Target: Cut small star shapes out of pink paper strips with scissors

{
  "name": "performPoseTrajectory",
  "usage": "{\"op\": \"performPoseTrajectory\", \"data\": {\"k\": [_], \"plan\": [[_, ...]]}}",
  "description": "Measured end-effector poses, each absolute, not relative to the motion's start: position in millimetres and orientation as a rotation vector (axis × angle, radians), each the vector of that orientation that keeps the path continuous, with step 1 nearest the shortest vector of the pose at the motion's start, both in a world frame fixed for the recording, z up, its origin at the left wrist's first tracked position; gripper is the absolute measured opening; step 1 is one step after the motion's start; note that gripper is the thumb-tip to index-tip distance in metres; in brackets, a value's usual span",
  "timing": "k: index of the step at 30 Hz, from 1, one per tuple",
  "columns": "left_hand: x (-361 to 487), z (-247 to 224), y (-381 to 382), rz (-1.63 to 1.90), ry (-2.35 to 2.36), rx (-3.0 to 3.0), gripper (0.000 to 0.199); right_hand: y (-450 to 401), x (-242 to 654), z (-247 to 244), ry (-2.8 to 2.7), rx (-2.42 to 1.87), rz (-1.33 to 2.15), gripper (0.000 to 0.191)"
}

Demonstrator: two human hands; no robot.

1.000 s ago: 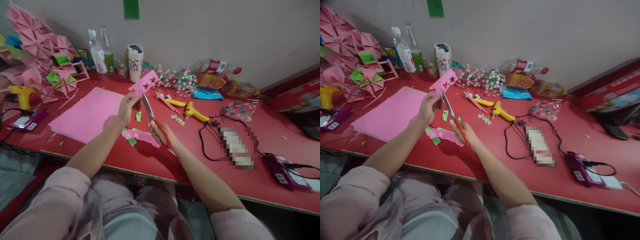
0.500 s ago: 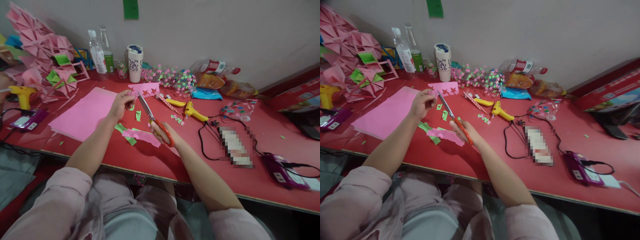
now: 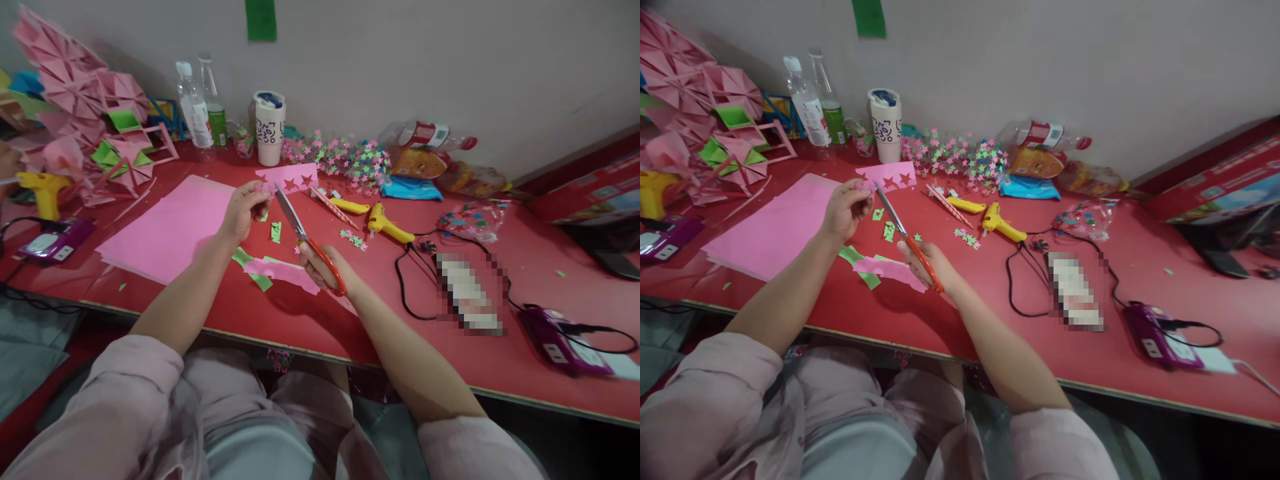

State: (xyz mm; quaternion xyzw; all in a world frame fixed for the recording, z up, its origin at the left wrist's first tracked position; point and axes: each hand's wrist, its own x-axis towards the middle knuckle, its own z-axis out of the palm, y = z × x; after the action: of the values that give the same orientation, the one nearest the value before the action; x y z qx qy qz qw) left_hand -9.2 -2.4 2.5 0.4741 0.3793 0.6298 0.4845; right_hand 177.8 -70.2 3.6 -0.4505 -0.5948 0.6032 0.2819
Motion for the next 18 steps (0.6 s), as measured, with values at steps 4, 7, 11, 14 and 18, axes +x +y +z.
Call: {"op": "performPoseTrajectory", "data": {"k": [4,7,11,14,18], "plan": [[0,0,-6,1.581,0.889,1.136,0.012,-73,173,0,-1.561,-1.224,1.572,0.043],[6,-1,-9,1.606,0.846,1.139,0.015,-76,170,-2,-1.588,-1.203,1.514,0.043],[11,-3,-10,1.603,0.837,1.158,0.022,-80,168,-3,-1.592,-1.214,1.512,0.042],[11,-4,-10,1.604,0.829,1.156,0.022,-80,168,-3,-1.556,-1.231,1.514,0.041],[11,-5,-9,1.606,0.806,1.144,0.020,-80,166,-3,-1.546,-1.237,1.497,0.040]]}}
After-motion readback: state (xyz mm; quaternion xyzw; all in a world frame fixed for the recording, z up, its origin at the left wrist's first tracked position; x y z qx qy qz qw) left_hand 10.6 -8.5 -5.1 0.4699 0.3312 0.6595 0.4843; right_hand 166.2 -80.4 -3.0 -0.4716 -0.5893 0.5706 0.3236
